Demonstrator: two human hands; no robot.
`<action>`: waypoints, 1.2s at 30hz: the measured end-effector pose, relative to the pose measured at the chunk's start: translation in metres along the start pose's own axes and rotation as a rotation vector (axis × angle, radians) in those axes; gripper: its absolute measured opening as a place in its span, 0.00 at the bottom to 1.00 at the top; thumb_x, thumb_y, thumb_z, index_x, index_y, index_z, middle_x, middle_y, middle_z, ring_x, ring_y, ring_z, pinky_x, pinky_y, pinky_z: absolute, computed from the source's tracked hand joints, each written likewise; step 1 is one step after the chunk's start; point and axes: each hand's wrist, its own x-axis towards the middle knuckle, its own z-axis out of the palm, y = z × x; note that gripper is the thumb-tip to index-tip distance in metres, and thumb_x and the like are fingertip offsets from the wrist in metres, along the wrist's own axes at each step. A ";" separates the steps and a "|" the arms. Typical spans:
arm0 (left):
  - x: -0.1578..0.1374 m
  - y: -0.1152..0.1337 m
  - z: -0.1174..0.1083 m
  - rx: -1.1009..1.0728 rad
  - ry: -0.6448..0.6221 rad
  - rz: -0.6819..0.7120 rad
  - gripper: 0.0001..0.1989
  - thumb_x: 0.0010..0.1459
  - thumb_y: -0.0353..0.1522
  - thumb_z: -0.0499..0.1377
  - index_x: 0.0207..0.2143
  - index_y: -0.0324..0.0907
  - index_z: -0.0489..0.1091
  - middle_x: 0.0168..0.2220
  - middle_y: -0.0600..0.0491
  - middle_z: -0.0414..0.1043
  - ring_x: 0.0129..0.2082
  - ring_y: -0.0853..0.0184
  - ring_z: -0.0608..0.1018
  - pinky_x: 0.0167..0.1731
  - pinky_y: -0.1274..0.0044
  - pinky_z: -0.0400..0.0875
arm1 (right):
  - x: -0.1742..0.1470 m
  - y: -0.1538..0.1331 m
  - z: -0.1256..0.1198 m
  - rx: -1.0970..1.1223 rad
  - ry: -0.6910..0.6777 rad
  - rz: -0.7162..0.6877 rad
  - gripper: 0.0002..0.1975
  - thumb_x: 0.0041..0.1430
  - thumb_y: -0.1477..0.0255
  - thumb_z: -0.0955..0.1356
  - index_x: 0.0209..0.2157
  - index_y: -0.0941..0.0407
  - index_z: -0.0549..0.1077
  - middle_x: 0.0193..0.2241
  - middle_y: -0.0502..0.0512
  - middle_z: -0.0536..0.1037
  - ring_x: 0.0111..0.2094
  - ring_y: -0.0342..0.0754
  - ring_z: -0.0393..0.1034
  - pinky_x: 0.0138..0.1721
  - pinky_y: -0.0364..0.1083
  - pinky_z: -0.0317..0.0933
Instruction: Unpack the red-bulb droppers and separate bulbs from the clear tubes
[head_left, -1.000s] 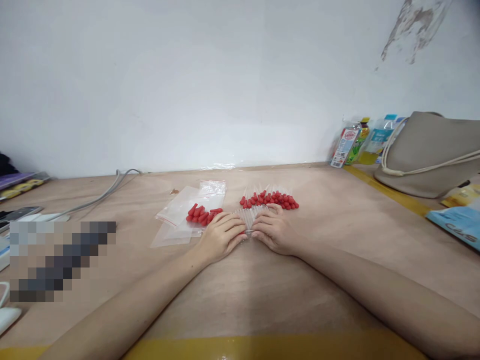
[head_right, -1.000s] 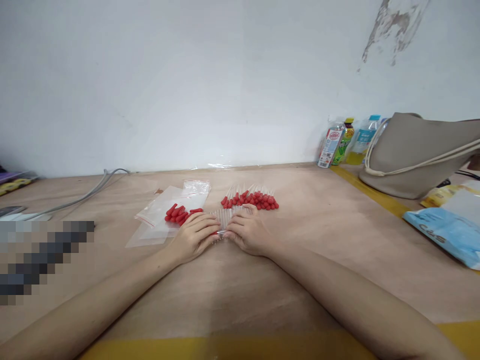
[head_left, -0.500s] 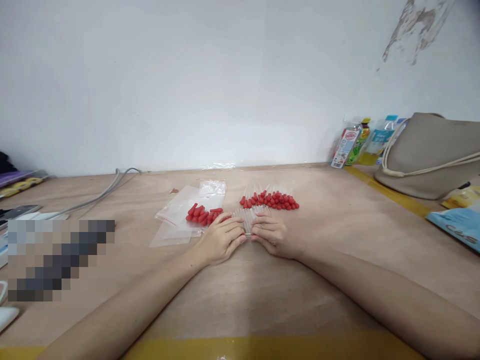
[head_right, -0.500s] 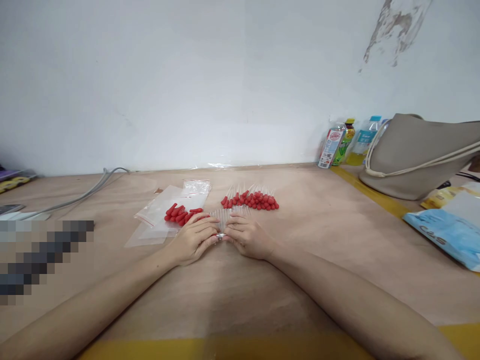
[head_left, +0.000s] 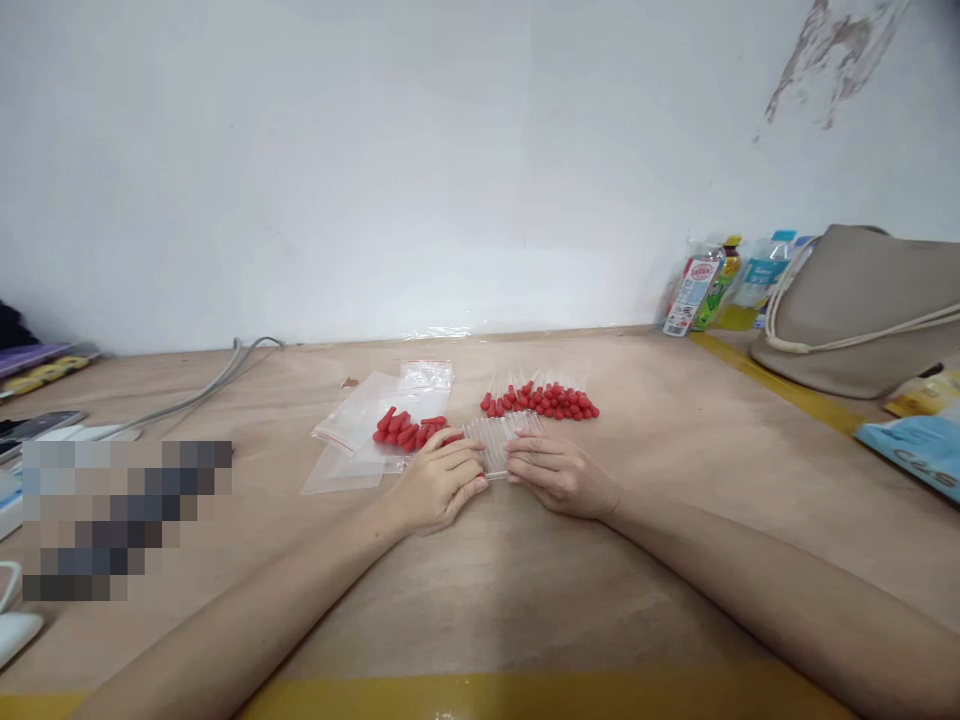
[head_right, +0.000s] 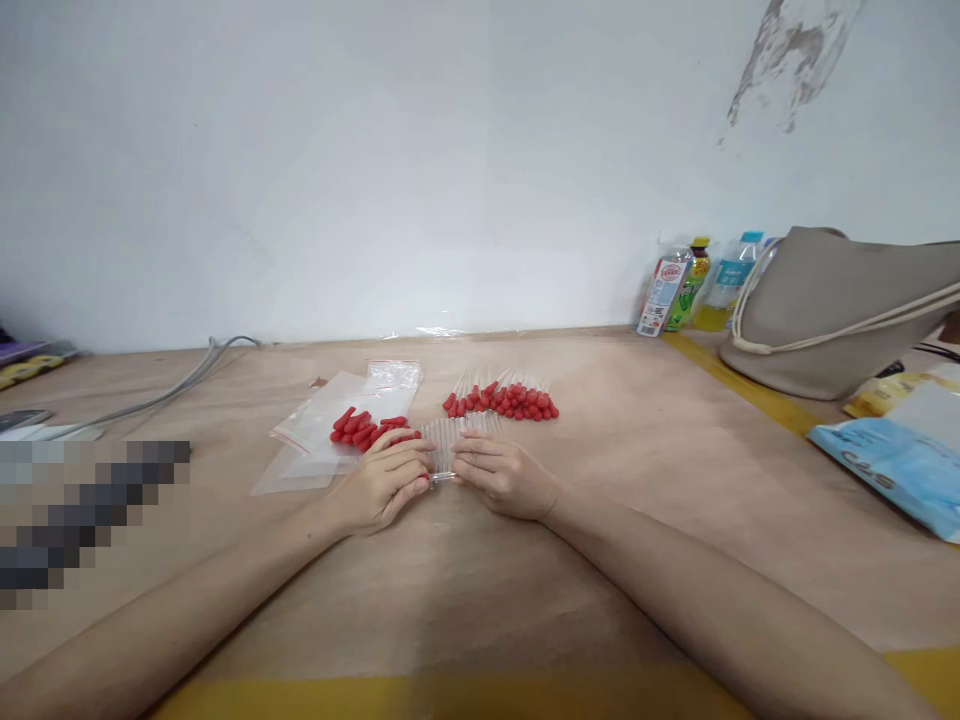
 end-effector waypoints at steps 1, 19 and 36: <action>-0.001 -0.001 -0.001 -0.003 0.001 0.003 0.10 0.61 0.30 0.46 0.33 0.41 0.66 0.34 0.52 0.72 0.49 0.66 0.68 0.53 0.67 0.54 | -0.001 0.001 -0.001 0.006 0.002 -0.005 0.06 0.56 0.79 0.64 0.36 0.61 0.70 0.30 0.54 0.77 0.41 0.46 0.69 0.50 0.49 0.63; -0.006 -0.034 -0.021 0.093 0.346 -0.384 0.16 0.59 0.27 0.45 0.49 0.40 0.61 0.39 0.47 0.59 0.35 0.68 0.69 0.36 0.75 0.68 | 0.001 0.007 0.000 -0.272 -0.047 0.554 0.12 0.57 0.74 0.60 0.39 0.57 0.73 0.24 0.52 0.73 0.27 0.43 0.60 0.36 0.46 0.46; -0.009 -0.052 -0.036 0.215 0.095 -0.599 0.12 0.57 0.37 0.49 0.26 0.41 0.66 0.27 0.52 0.68 0.30 0.64 0.69 0.32 0.74 0.62 | 0.000 0.008 0.006 -0.238 -0.120 0.513 0.10 0.55 0.66 0.63 0.33 0.56 0.73 0.25 0.52 0.73 0.29 0.44 0.59 0.39 0.49 0.44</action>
